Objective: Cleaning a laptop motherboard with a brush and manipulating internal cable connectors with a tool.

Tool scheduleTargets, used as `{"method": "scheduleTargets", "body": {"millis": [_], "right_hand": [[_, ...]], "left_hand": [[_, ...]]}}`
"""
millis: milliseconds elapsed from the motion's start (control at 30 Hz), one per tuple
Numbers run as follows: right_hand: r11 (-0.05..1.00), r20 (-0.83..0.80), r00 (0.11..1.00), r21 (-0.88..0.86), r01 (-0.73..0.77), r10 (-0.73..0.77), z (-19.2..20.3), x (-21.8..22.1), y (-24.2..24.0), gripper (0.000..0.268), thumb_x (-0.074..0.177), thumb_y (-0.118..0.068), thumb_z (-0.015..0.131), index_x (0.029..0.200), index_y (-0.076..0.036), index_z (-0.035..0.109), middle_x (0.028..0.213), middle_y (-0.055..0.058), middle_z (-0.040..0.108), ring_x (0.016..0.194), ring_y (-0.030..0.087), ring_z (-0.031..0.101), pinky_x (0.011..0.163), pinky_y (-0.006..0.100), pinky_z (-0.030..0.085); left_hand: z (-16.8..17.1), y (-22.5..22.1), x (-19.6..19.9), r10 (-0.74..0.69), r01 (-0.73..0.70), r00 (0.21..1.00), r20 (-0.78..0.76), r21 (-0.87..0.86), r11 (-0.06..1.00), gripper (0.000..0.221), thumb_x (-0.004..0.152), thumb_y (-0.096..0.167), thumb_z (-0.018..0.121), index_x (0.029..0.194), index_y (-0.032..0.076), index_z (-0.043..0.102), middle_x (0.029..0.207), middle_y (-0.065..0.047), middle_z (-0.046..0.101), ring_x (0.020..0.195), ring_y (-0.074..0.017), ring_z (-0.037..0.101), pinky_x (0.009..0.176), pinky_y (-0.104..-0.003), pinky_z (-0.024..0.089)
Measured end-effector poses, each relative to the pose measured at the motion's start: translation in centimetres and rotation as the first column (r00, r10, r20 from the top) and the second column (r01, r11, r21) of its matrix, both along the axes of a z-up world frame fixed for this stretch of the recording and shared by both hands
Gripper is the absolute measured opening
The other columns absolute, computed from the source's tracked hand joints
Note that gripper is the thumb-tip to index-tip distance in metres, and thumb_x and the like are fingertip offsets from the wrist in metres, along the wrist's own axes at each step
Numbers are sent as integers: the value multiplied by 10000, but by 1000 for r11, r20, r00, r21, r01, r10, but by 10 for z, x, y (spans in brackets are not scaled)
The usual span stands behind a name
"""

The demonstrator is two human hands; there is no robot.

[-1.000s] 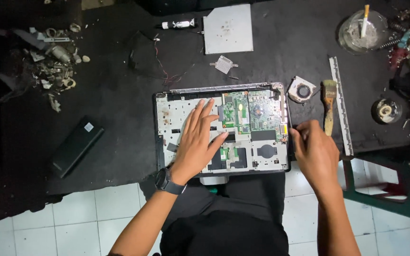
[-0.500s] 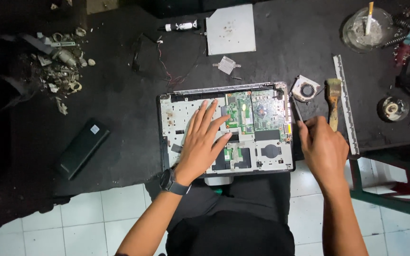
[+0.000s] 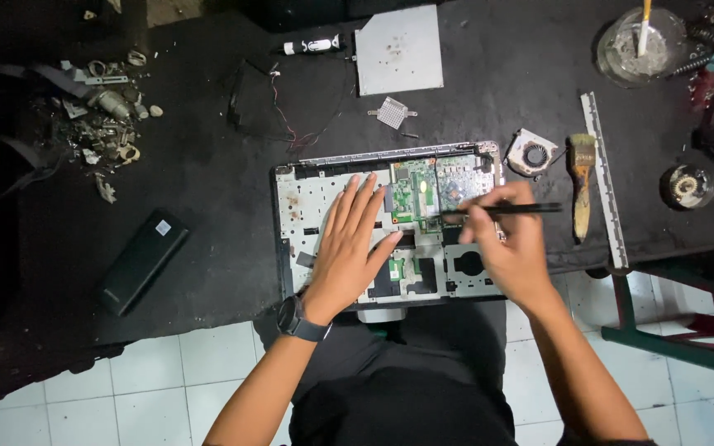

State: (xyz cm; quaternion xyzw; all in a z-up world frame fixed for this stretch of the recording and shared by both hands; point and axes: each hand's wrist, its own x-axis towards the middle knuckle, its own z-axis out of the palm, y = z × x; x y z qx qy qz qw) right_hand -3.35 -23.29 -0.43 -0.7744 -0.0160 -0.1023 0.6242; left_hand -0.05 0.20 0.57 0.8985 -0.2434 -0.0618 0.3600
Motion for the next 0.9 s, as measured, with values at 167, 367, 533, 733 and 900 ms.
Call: {"method": "scheduleTargets", "body": {"millis": [167,367,533,733,900], "right_hand": [[993,4,994,-52,-109,109,6,38,26,83,1012,-20,596,1083,14,571,722,108,656,634,234,709,666,362,537],[992,-65,992,-58,-109,105,0,58,36,127,1092,-120,497,1077,2,531,642,97,655,558,185,592,581,308,427],[987,-80,991,-109,-117,108,-3,59,36,109,1082,-91,507,1082,18,508,640,123,674,569,224,630,554,314,427],[976,-110,985,-157,-150,133,-5,59,37,134,1074,-101,543,1073,31,520,648,152,695,574,251,646,560,328,452],[969,-145,980,-187,-161,135,-4,58,36,134,1075,-108,542,1080,25,525,637,133,687,556,244,620,556,330,434]], "left_hand": [[-1,0,0,-7,7,1000,11,-3,1000,541,1026,297,572,1455,-4,440,1625,-221,247,1529,-369,122,1233,-501,71],[2,1,1,-4,4,1000,17,-15,1000,522,1022,311,575,1411,-21,469,1615,-223,269,1521,-375,152,1229,-504,97],[2,0,2,-14,14,1000,15,3,1000,523,1032,314,560,1418,-23,457,1617,-217,262,1521,-378,146,1230,-506,97],[2,-1,2,-8,8,1000,7,17,1000,534,1028,317,564,1433,-12,449,1623,-207,254,1525,-375,131,1231,-501,93],[3,-1,2,-12,11,1000,7,23,1000,535,1028,316,564,1432,-15,447,1623,-210,252,1525,-378,129,1231,-504,93]]}}
